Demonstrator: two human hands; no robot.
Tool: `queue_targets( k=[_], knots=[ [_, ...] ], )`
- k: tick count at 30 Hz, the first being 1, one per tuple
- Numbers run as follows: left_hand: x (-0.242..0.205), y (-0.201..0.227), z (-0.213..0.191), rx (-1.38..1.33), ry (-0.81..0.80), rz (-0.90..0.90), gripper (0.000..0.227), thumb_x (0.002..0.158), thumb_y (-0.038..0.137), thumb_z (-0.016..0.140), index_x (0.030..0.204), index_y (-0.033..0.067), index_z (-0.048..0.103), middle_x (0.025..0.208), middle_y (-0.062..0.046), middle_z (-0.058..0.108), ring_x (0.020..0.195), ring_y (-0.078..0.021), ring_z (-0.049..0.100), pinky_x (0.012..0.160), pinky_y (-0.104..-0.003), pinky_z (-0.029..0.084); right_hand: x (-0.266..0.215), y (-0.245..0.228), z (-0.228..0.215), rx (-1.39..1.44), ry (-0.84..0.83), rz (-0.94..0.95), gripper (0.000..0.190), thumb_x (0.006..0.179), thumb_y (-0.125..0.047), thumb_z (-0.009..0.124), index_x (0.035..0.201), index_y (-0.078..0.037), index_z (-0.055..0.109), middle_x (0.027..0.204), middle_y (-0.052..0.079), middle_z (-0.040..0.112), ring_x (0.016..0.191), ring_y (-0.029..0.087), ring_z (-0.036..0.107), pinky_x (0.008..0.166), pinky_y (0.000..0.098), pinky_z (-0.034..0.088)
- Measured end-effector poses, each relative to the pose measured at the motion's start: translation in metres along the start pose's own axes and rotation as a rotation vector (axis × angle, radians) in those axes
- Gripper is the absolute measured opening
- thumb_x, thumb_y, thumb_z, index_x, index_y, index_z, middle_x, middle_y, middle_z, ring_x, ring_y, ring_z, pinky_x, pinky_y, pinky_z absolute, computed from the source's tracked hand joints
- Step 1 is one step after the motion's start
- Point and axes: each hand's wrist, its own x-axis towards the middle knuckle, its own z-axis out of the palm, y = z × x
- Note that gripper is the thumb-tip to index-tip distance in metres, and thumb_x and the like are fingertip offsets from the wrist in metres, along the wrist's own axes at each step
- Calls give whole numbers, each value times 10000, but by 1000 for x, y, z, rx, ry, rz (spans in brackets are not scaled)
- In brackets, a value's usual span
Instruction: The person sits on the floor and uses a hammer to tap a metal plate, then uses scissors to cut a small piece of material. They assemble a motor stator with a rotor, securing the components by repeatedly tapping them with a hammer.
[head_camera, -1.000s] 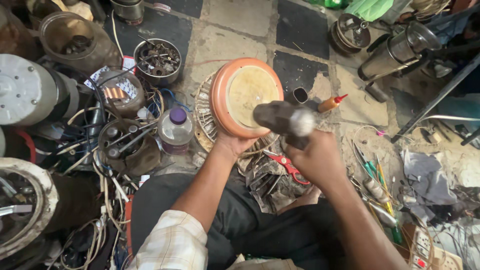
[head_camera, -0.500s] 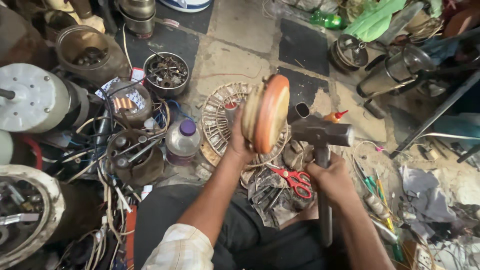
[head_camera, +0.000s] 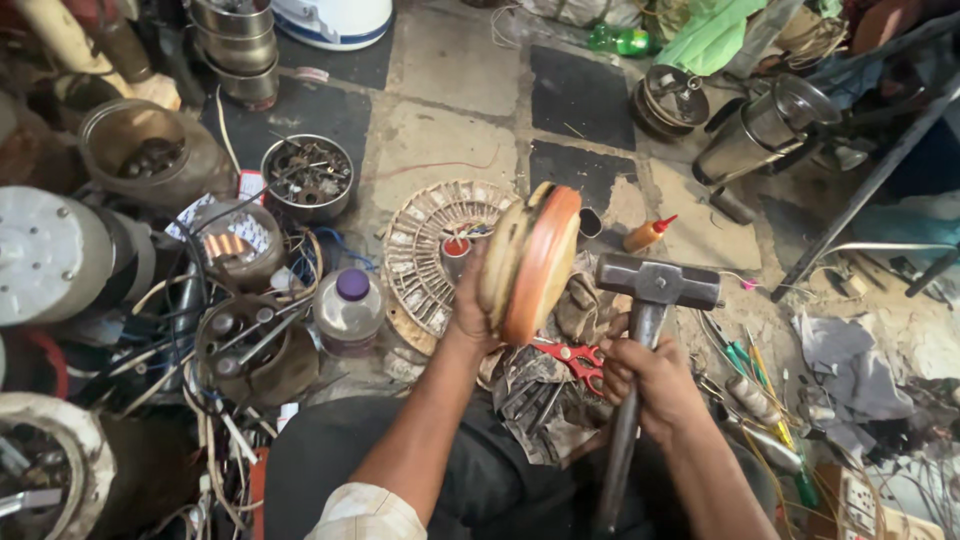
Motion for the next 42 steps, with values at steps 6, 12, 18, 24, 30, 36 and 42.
queue_targets(
  k=[6, 12, 18, 24, 30, 36, 42],
  knots=[
    [-3, 5, 7, -91, -26, -76, 758, 996, 635, 520, 1502, 71, 512, 1409, -155, 622, 1234, -282, 651, 1061, -440, 537, 4, 2, 20, -190, -7, -156, 108, 841, 13, 628, 945, -4, 608, 626, 21, 537, 448, 119, 484, 414, 301, 415],
    [-8, 21, 38, -242, -8, -131, 746, 951, 644, 464, 1473, 115, 520, 1437, -119, 610, 1286, -312, 614, 1067, -494, 517, -9, -20, 23, -186, 97, -229, 118, 819, -11, 651, 928, -42, 616, 616, 17, 553, 438, 115, 485, 411, 288, 422],
    [-11, 22, 38, -196, -59, -163, 724, 968, 623, 467, 1476, 110, 512, 1442, -126, 600, 1288, -322, 607, 1065, -505, 514, -2, -27, 38, -604, 109, -142, 91, 838, -45, 679, 917, 2, 687, 627, 67, 585, 474, 121, 508, 430, 305, 405],
    [-6, 21, 33, -148, -25, -196, 702, 984, 602, 469, 1479, 106, 504, 1448, -133, 589, 1290, -332, 600, 1063, -517, 511, -12, -46, 31, -583, 207, -241, 129, 803, -26, 657, 917, -19, 716, 649, 31, 640, 491, 107, 533, 443, 289, 418],
    [-9, 25, 37, -170, -58, -194, 680, 1001, 581, 471, 1482, 101, 497, 1453, -140, 578, 1292, -341, 593, 1061, -528, 508, 7, -40, 32, -804, 111, -188, 138, 782, -53, 683, 920, -39, 680, 620, 15, 595, 481, 104, 530, 437, 303, 438],
    [-7, 24, 38, -169, -36, -200, 659, 1017, 559, 473, 1485, 96, 489, 1459, -146, 568, 1294, -351, 586, 1059, -539, 505, 1, -64, 16, -666, 181, -204, 126, 821, -75, 691, 938, -29, 694, 631, 19, 575, 491, 112, 492, 451, 320, 406],
    [-5, 19, 33, -143, -60, -187, 637, 1033, 538, 475, 1488, 91, 481, 1464, -153, 557, 1296, -361, 578, 1057, -550, 502, 9, -35, 40, -830, 28, -762, 473, 779, -64, 733, 1223, 11, 588, 980, 69, 691, 854, 131, 647, 741, 297, 539]
  ],
)
